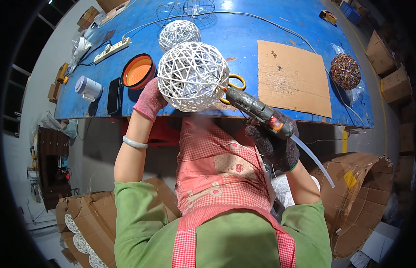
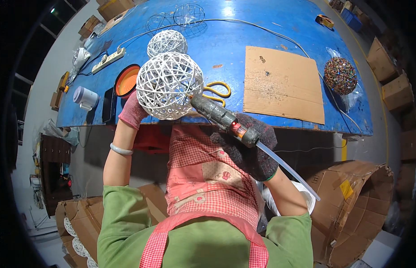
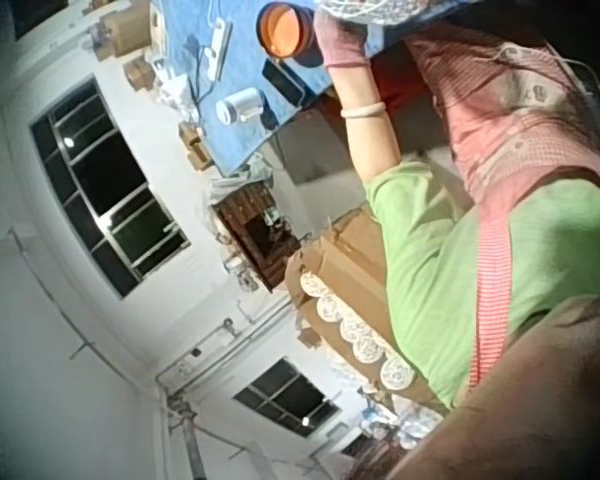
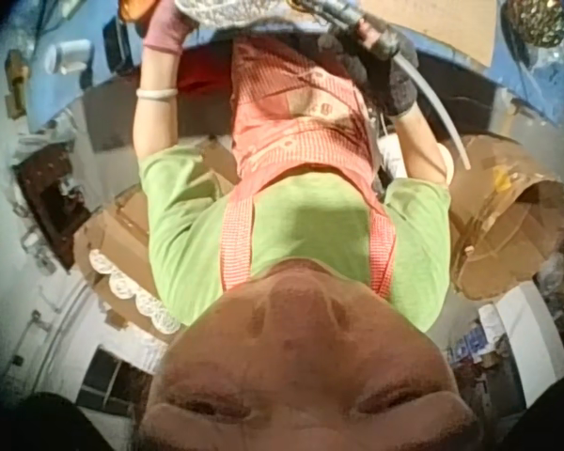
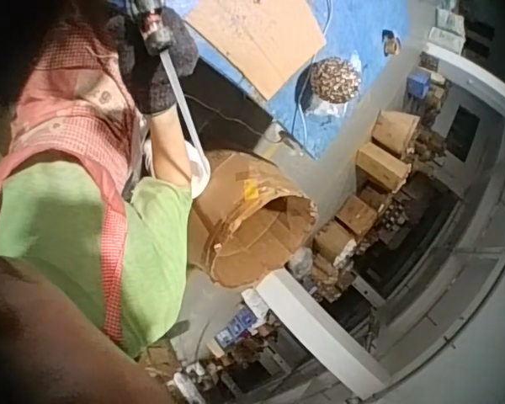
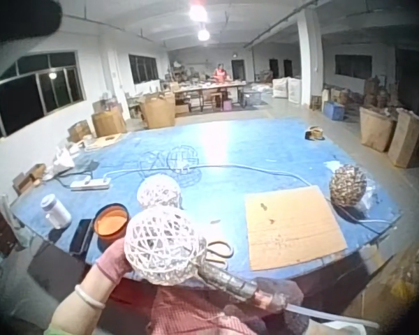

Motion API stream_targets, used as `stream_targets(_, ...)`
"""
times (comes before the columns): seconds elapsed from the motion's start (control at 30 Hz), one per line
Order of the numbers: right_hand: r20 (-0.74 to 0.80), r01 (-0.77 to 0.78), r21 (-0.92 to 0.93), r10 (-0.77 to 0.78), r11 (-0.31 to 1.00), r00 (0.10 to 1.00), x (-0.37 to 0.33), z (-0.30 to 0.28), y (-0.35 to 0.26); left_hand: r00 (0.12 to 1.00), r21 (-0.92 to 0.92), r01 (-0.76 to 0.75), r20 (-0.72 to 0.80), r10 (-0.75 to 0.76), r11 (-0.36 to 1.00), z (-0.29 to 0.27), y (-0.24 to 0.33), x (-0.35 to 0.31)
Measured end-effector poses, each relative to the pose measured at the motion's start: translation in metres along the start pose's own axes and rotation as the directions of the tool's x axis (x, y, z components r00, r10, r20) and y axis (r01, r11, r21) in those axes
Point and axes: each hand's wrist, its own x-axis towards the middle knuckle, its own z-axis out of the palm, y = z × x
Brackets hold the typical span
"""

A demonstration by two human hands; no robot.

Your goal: Assembling and reinforcing white woven decorative balls using a hot glue gun and cutting wire.

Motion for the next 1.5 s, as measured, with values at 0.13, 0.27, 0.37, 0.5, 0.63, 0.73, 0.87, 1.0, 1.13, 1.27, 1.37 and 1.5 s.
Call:
stream_targets(0.13, -0.019, -0.04, 0.02, 0.04, 0.999, 0.999, -0.001, 0.002, -0.003, 1.0, 0.015, -0.001, -0.004, 0.001, 1.0, 0.002, 0.0, 0.0)
stream_targets(0.27, 0.012, 0.016, -0.142, -0.014, 0.99, 1.0, 0.003, -0.003, -0.012, 0.994, 0.246, -0.048, -0.084, 0.071, 0.968, -0.007, -0.005, 0.006)
stream_targets(0.37, -0.018, 0.048, -0.09, -0.05, 0.995, 0.999, -0.001, -0.003, -0.01, 1.0, -0.046, -0.006, 0.019, 0.007, 0.999, 0.005, -0.005, 0.004)
stream_targets(0.5, -0.051, 0.097, -0.036, -0.099, 0.995, 0.994, 0.0, 0.003, -0.009, 0.999, -0.142, -0.01, 0.037, 0.015, 0.99, -0.024, -0.015, 0.019)
stream_targets(0.63, -0.088, 0.115, 0.05, -0.11, 0.992, 0.99, 0.005, 0.007, -0.009, 1.0, -0.132, 0.021, 0.009, -0.019, 0.991, -0.006, -0.009, 0.009)
stream_targets(0.73, 0.044, 0.108, -0.168, -0.102, 0.98, 0.994, 0.007, 0.003, -0.014, 0.998, -0.163, 0.036, 0.052, -0.027, 0.986, 0.002, -0.006, 0.001)
stream_targets(0.87, 0.075, 0.082, -0.211, -0.068, 0.974, 0.995, 0.008, 0.005, -0.014, 0.997, -0.172, 0.051, 0.072, -0.039, 0.984, 0.001, -0.008, 0.001)
stream_targets(1.0, -0.029, 0.08, -0.066, -0.082, 0.995, 0.996, 0.009, 0.009, -0.012, 0.998, -0.131, 0.069, 0.02, -0.067, 0.989, 0.005, -0.007, 0.0)
stream_targets(1.13, -0.024, 0.028, -0.087, -0.03, 0.996, 0.999, 0.006, 0.007, -0.003, 0.998, -0.165, 0.066, 0.033, -0.061, 0.984, -0.001, -0.012, 0.0)
stream_targets(1.27, -0.125, -0.032, 0.188, 0.056, 0.982, 0.991, 0.0, 0.017, 0.01, 0.999, -0.23, 0.036, 0.009, -0.035, 0.973, 0.016, -0.02, -0.007)
stream_targets(1.37, -0.107, -0.011, 0.148, 0.027, 0.989, 0.994, 0.002, 0.017, 0.007, 0.991, 0.13, -0.087, -0.085, 0.099, 0.988, 0.022, -0.032, -0.013)
stream_targets(1.5, -0.09, -0.017, 0.132, 0.029, 0.991, 0.996, -0.004, 0.02, 0.01, 0.98, 0.204, -0.193, 0.088, 0.178, 0.96, 0.032, -0.044, -0.022)
